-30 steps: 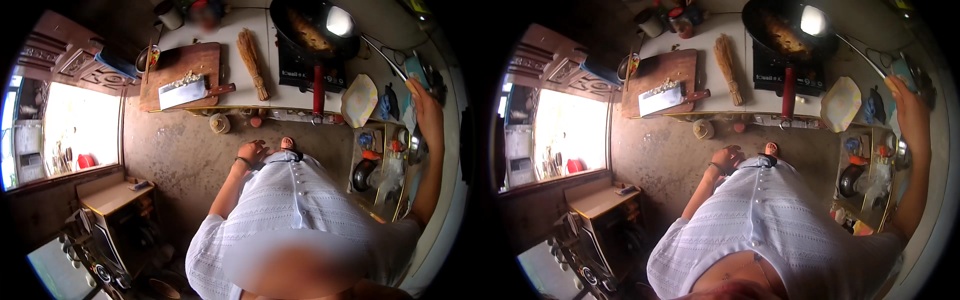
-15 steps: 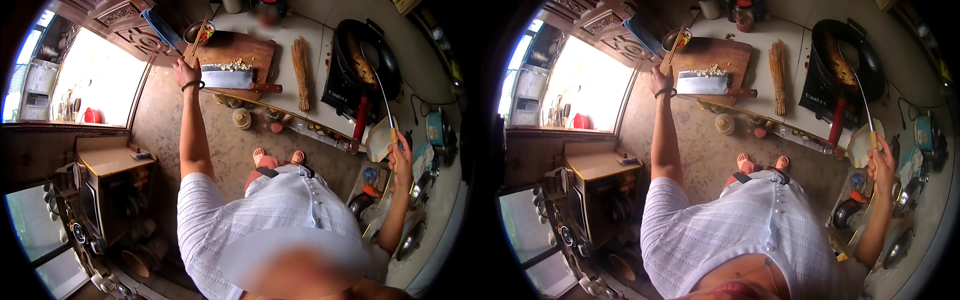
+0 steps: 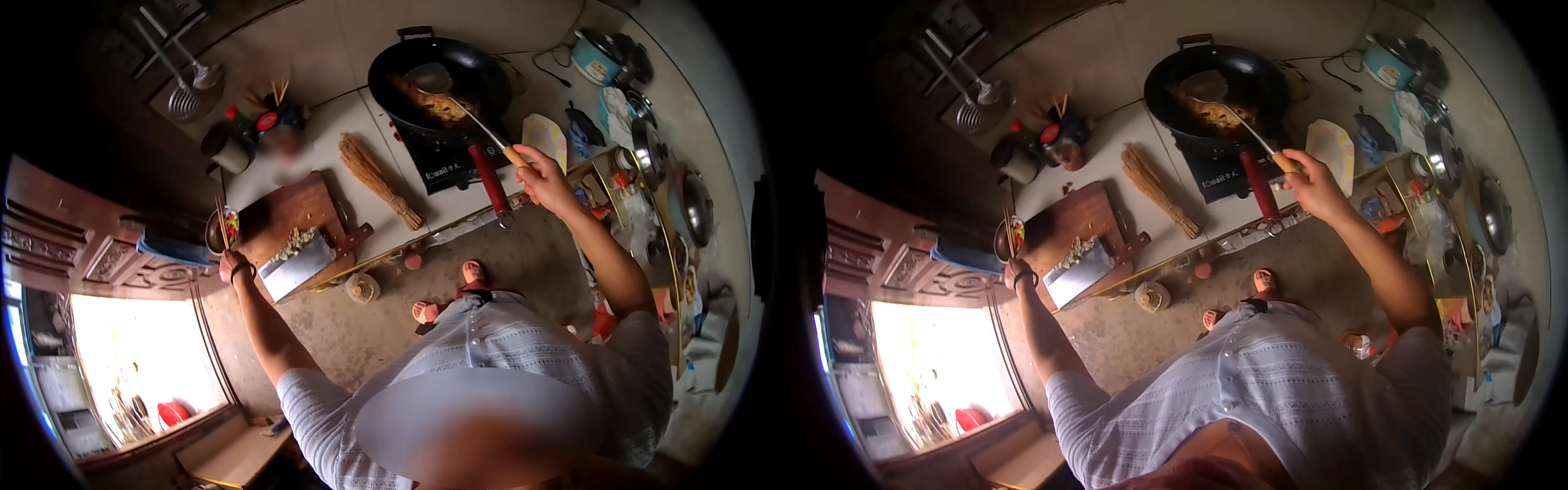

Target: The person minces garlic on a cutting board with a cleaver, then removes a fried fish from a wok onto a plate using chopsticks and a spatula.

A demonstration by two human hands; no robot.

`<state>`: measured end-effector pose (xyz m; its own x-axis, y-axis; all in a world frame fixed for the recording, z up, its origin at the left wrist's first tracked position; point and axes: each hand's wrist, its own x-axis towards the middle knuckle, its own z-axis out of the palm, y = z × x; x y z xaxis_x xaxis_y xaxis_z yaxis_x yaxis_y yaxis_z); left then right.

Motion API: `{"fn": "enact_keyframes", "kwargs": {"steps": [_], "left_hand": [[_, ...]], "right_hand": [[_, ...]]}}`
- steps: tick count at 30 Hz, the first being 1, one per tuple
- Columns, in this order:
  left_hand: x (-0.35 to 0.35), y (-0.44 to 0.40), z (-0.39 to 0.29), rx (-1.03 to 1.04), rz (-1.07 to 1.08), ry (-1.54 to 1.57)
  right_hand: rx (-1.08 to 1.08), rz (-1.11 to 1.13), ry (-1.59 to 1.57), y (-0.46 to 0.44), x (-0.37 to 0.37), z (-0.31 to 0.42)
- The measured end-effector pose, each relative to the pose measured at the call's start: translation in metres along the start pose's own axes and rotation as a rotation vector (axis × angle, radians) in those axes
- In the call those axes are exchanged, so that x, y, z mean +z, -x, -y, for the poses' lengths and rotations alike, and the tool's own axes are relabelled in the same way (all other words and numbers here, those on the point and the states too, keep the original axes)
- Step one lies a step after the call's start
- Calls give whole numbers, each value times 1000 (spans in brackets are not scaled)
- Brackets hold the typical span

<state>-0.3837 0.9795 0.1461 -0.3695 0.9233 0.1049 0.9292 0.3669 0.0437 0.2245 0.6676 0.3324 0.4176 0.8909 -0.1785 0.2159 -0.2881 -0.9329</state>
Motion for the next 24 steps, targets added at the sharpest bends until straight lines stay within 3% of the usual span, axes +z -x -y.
{"fn": "enact_keyframes", "kwargs": {"steps": [6,8,9,10,11,12,13,14,15,17,20,24], "left_hand": [[-67,50,-29,52,-211,102],[-78,85,-43,373,-483,328],[-109,119,-59,317,143,1073],[-139,170,-88,555,324,1469],[-164,220,-117,533,473,1660],[-184,266,-144,385,545,1678],[-197,299,-163,519,694,1666],[-215,336,-190,407,815,1703],[-216,359,-208,493,973,1755],[-225,402,-244,382,1183,1697],[-223,442,-289,442,1340,1735],[-229,474,-327,311,1311,1698]], "right_hand": [[-65,-40,101,-13,7,-20],[-35,2,1,-15,4,-28],[-1,41,-85,-13,3,-25],[34,89,-170,-12,2,-25],[16,110,-166,-13,2,-28],[17,127,-194,-14,3,-28],[19,144,-222,-13,3,-26],[19,159,-250,-11,2,-26],[-15,190,-233,-11,0,-27],[-58,243,-257,-6,-7,-25],[-168,262,-281,-7,-17,-33],[-184,326,-285,-2,-49,-35]]}}
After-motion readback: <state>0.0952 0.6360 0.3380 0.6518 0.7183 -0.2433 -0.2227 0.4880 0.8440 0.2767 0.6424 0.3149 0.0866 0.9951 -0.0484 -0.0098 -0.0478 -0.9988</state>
